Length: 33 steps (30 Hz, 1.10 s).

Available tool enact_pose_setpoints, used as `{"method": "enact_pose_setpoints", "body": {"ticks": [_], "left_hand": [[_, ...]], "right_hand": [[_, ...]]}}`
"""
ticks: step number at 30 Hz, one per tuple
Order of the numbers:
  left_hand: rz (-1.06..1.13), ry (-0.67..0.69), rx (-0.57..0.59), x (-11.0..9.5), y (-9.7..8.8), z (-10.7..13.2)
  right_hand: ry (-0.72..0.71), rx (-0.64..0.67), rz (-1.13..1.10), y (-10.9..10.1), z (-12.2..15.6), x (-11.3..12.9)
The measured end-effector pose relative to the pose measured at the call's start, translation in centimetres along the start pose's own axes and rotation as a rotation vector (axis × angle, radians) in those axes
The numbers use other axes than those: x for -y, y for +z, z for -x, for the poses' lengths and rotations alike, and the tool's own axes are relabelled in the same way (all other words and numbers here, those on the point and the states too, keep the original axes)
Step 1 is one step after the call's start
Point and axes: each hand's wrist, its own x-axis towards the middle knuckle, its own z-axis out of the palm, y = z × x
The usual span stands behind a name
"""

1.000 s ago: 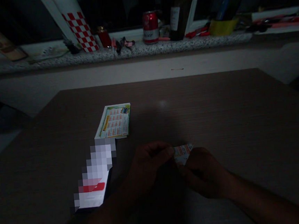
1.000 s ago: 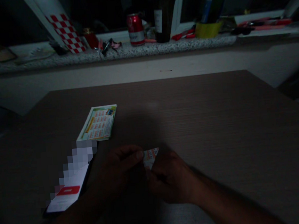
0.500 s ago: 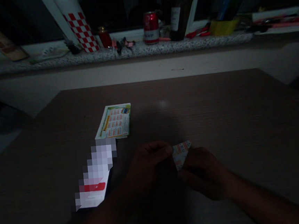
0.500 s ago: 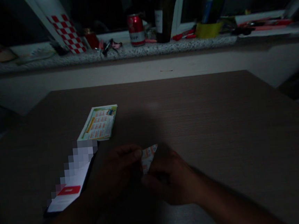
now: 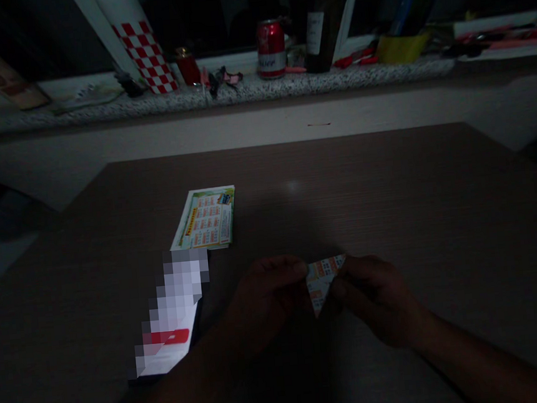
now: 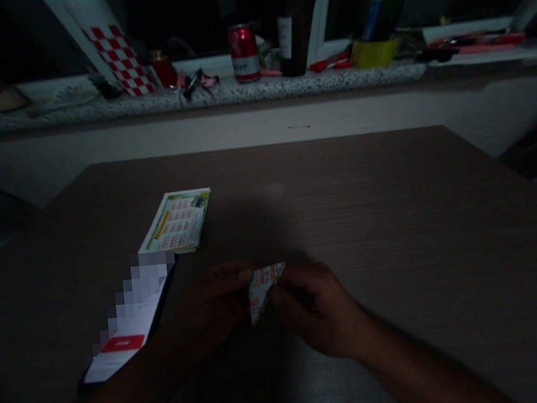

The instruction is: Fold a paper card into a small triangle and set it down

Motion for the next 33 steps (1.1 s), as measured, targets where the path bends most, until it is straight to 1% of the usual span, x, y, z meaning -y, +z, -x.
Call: {"method": "enact_pose_setpoints", "body": {"ticks": [2,4,5,7,9,15,17,20,24,26,28,30,33], "left_hand": [[-0.091,0.092,-0.064,0.1,0.1,0.2],[-0.243,0.212,-0.130,0.2,0.2,0.6],[-0.336,0.267,-0.144,0.2,0.2,0.8],[-0.506,0.364,-0.143,0.3,0.2,1.2],[-0.622,0.425,-0.119,0.4,0.2,1.5],[-0.812,0.507,-0.069,0.4,0.1,1.7],[-0.818,0.517,-0.043,0.3,0.3,1.7],[-0.785,0.494,-0.018,0.1,0.6,1.8],[-0.754,0.470,0.006,0.1,0.4,1.8],[-0.747,0.467,0.022,0.3,0.3,1.7],[-0.733,0.452,0.032,0.5,0.2,1.6],[-0.716,0.423,0.034,0.6,0.2,1.6],[-0.718,0.366,0.014,0.5,0.4,1.6]], "right_hand": [[0.030,-0.057,0.025,0.2,0.0,-0.2],[0.049,-0.105,0.038,0.3,-0.1,-0.4],[0.049,-0.118,0.037,0.4,-0.2,-0.5],[0.044,-0.126,0.017,0.5,-0.3,-0.6],[0.048,-0.125,0.000,0.5,-0.4,-0.6],[0.032,-0.158,0.045,0.2,-0.3,-0.7],[0.028,-0.150,0.053,0.1,-0.3,-0.8],[0.040,-0.112,0.068,0.2,-0.2,-0.8],[0.021,-0.079,0.034,0.3,0.0,-0.9],[0.017,-0.054,-0.010,0.4,0.1,-0.9],[0.035,-0.001,-0.078,0.3,0.2,-1.0],[0.069,0.053,-0.154,0.3,0.2,-0.9],[0.109,0.085,-0.211,0.3,0.1,-0.9]]}}
